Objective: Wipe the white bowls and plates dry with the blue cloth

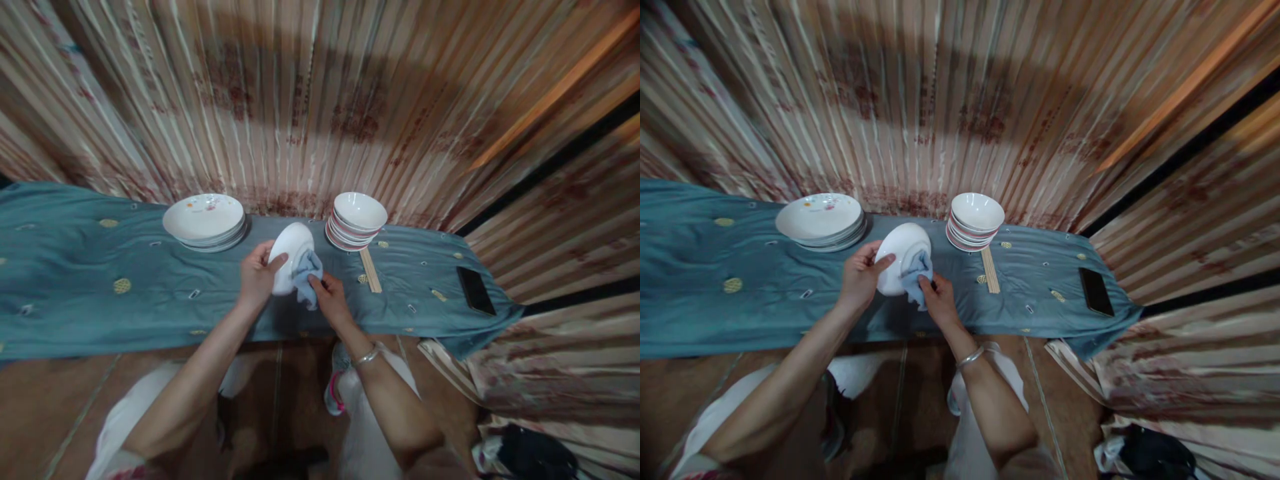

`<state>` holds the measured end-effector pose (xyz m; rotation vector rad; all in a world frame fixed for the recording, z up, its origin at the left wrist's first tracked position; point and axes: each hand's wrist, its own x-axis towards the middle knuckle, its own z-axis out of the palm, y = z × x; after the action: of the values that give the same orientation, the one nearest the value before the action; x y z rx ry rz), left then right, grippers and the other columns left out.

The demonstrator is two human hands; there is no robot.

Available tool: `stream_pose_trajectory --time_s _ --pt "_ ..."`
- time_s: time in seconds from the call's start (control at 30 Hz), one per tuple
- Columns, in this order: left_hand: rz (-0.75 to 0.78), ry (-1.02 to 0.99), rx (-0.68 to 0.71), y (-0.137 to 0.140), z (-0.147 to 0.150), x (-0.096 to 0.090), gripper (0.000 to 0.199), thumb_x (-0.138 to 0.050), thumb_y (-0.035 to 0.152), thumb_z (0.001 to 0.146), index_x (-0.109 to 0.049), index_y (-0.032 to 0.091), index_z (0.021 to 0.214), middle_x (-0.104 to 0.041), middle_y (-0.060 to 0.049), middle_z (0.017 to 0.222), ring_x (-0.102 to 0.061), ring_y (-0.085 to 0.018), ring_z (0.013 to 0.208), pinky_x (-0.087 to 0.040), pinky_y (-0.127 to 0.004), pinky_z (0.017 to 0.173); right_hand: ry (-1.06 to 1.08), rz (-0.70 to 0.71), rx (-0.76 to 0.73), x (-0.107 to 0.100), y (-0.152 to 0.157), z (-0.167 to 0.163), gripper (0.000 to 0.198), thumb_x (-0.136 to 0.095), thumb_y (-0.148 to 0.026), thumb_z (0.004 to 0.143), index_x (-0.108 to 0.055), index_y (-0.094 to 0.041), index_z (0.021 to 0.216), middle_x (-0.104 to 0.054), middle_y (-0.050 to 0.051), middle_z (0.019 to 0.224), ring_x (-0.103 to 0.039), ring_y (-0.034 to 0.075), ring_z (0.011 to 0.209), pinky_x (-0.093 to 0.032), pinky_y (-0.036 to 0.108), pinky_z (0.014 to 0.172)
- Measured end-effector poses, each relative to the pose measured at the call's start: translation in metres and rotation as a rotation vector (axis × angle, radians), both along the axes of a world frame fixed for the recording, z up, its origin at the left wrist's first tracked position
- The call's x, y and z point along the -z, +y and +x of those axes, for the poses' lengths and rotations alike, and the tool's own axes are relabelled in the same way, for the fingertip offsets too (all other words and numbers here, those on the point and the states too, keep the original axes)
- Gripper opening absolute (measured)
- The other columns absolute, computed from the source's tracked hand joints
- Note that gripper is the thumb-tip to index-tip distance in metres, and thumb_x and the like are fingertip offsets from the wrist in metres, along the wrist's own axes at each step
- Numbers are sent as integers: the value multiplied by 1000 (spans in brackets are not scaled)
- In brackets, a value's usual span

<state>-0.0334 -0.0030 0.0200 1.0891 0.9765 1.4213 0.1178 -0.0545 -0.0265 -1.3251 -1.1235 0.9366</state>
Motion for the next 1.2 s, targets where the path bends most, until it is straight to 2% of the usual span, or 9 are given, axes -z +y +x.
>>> stream_pose_trajectory --time_s 0.23,0.33,0.47,0.57,0.67,0.77,0.9,1.03,1.2 --pt "503 755 92 -18 4 19 24 -58 23 88 -70 21 109 -72 -7 102 -67 -23 98 -53 -37 94 319 -82 157 7 12 10 41 -70 -59 68 -65 -19 75 -56 -6 60 -47 11 56 -38 24 56" --pt "634 955 147 -26 4 36 28 -52 19 92 -69 22 114 -72 -6 105 -66 -23 105 -41 -47 114 287 -105 216 10 16 19 41 -67 -61 70 -58 -21 66 -49 -8 55 -43 11 55 -35 24 54" --pt "737 1159 249 -36 4 54 36 -43 9 94 -68 19 118 -72 -7 98 -67 -21 98 -32 -52 121 5 -190 237 13 19 34 40 -57 -52 82 -46 -24 56 -40 -8 50 -41 12 54 -32 25 53" --pt "749 1276 325 -42 3 63 41 -43 3 90 -68 20 118 -72 -7 97 -67 -21 98 -31 -52 121 -363 -194 169 13 22 43 31 -51 -37 89 -57 -22 63 -55 -3 58 -54 16 62 -38 25 59" --pt "736 1339 394 -45 3 69 42 -46 1 88 -69 22 117 -71 -6 97 -67 -22 99 -29 -52 122 -753 -173 113 17 23 45 21 -50 -24 92 -70 -18 87 -71 5 78 -65 21 76 -45 28 69" --pt "704 1339 466 -48 1 75 38 -48 4 89 -69 20 117 -71 -8 102 -66 -23 105 -27 -53 122 -953 -140 94 24 25 44 30 -49 -13 91 -70 -14 112 -76 15 101 -70 25 92 -50 33 85" --pt "671 1188 485 -49 -8 79 40 -62 25 90 -62 20 130 -66 -14 128 -58 -28 128 -20 -58 123 -1049 -89 105 35 33 41 36 -47 -10 93 -66 -11 124 -72 20 116 -68 26 106 -50 41 100" --pt "538 952 242 -41 -26 82 60 -63 44 90 -50 19 144 -47 -20 153 -32 -35 150 -16 -62 123 -1175 20 87 41 47 41 37 -43 -9 93 -67 -11 122 -74 18 107 -68 25 101 -53 42 98" --pt "58 483 -38 -25 -41 86 73 -67 51 84 -45 22 147 -32 -16 164 -26 -33 153 -23 -52 124 -1314 168 16 40 64 36 34 -39 -9 98 -67 -10 118 -73 18 102 -67 25 99 -51 44 98"
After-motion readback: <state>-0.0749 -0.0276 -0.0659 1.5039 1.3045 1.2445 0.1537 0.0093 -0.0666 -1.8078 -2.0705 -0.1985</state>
